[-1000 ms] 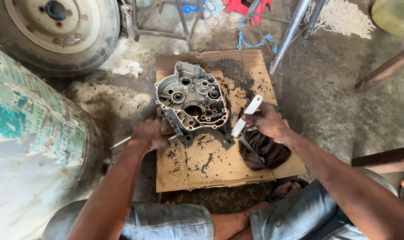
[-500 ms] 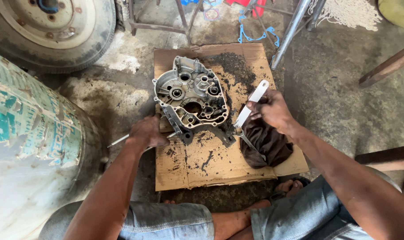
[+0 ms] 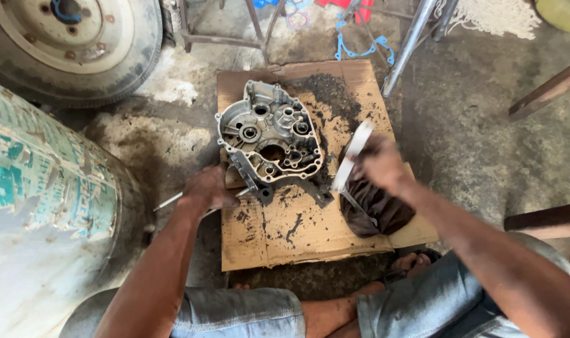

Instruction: The person cleans a disassembled engine casing by scraping grime with a screwdriver and wiping it with a cloth. They use a wrench to loosen and remove bolts, then continue scraping and wiping the interior surfaces.

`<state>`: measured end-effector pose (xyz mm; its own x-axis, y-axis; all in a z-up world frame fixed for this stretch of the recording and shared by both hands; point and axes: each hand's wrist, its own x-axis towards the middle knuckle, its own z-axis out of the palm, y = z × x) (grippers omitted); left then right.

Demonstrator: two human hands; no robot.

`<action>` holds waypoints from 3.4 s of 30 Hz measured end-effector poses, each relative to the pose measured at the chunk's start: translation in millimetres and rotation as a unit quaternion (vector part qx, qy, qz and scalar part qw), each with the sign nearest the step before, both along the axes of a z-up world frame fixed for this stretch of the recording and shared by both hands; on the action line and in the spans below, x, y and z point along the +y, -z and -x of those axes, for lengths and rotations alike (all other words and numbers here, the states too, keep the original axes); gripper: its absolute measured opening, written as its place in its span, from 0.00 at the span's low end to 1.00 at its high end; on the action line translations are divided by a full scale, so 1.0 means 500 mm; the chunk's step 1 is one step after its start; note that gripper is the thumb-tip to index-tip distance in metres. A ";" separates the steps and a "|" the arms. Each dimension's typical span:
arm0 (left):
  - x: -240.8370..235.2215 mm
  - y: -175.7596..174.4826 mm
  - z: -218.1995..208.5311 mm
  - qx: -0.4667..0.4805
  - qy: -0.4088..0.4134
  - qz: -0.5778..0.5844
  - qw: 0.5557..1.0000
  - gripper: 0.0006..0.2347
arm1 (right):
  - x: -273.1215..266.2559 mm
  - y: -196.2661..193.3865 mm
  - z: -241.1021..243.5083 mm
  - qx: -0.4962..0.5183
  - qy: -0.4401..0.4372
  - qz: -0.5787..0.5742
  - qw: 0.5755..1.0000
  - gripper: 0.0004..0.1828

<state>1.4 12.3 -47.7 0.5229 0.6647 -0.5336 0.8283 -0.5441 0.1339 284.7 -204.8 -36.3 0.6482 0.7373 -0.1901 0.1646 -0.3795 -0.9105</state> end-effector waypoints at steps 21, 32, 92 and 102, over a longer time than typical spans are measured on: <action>0.004 0.002 0.001 -0.020 0.018 -0.029 0.999 0.33 | -0.054 0.116 -0.014 0.177 -0.004 -0.323 0.930 0.31; 0.027 0.077 -0.007 0.035 0.045 -0.054 0.997 0.14 | -0.050 0.017 0.054 0.015 -0.011 -0.094 0.995 0.15; 0.103 0.094 -0.028 -0.012 -0.050 -0.049 0.997 0.13 | -0.051 -0.024 0.211 -0.349 -0.291 0.294 0.841 0.28; 0.087 0.073 -0.019 -0.012 -0.050 -0.048 0.998 0.23 | -0.055 -0.036 0.233 -0.312 -0.266 0.306 0.859 0.23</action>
